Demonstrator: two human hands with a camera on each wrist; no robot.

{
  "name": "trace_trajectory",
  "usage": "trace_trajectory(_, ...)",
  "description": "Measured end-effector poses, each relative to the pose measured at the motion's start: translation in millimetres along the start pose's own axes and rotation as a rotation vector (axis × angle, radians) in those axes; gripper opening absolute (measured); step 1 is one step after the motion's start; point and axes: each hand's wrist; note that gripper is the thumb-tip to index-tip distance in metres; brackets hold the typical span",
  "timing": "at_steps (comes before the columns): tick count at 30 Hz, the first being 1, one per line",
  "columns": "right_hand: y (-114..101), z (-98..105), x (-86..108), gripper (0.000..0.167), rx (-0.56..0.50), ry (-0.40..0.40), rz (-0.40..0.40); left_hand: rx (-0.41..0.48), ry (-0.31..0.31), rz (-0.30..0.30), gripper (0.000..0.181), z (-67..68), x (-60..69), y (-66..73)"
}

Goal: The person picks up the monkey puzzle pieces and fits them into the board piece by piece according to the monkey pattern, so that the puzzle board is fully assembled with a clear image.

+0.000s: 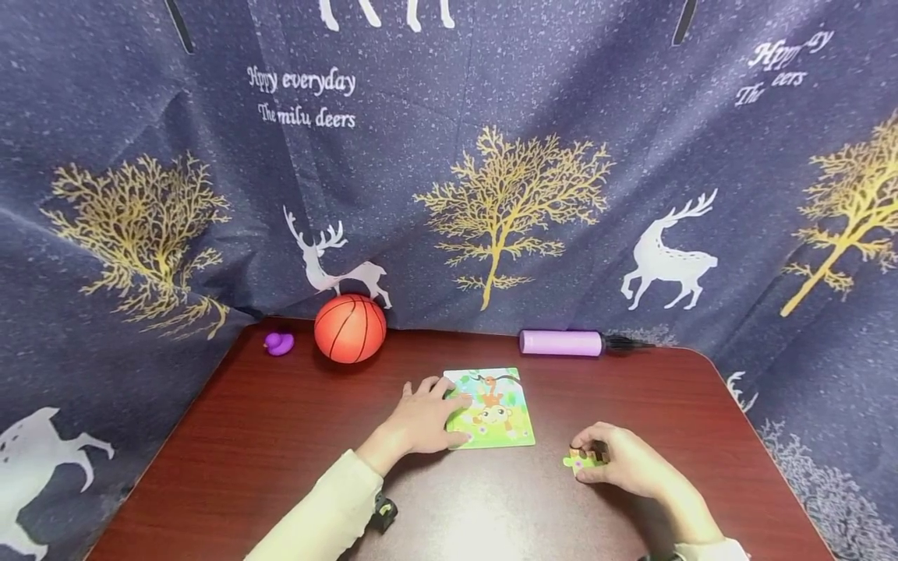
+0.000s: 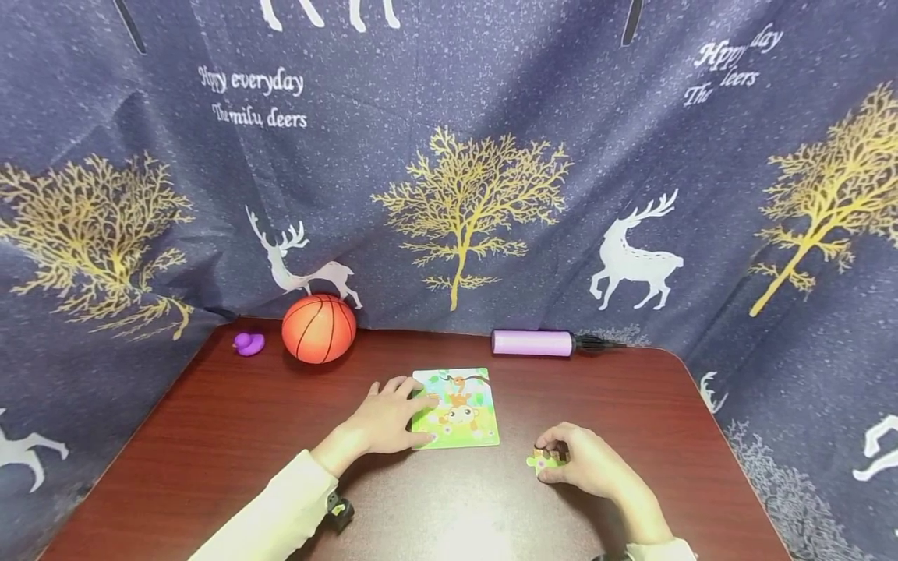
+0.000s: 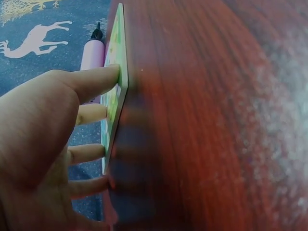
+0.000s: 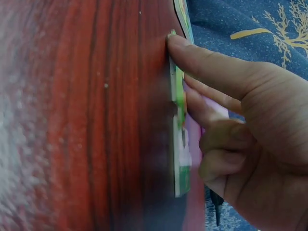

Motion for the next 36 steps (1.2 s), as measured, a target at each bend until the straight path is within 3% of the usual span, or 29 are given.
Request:
trace_trajectory(4, 3, 1, 1.1, 0.035, -0.022, -0.017, 0.024, 0.011, 0.019, -0.007, 0.058, -2.7, -4.6, -0.6)
trace_trajectory(10, 5, 3, 5.7, 0.046, 0.060, 0.034, -0.008, 0.041, 0.012, -0.022, 0.055, -6.4, -9.9, -1.3)
trace_trajectory(15, 4, 3, 6.4, 0.040, 0.067, 0.035, -0.035, 0.046, 0.044, -0.041, 0.051, -3.3, -13.5, -0.7)
trace_trajectory(19, 3, 2, 5.1, 0.037, 0.075, 0.033, -0.015, 0.028, 0.059, -0.050, 0.058, -2.2, -17.0, -0.4)
trace_trajectory(27, 2, 2, 6.4, 0.039, 0.105, 0.030, 0.000, 0.035, 0.008, -0.046, 0.066, -4.6, -19.4, -3.1)
trace_trajectory(36, -6, 3, 11.7, 0.038, 0.235, 0.090, -0.066, 0.048, -0.019, -0.023, 0.066, -3.5, -20.7, -7.6)
Point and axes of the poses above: each hand's wrist, its own x-axis away from the middle knuckle, its own z-axis out of the back of the hand, y = z × x, and after that the axes turned 6 degrees about y, right-handed
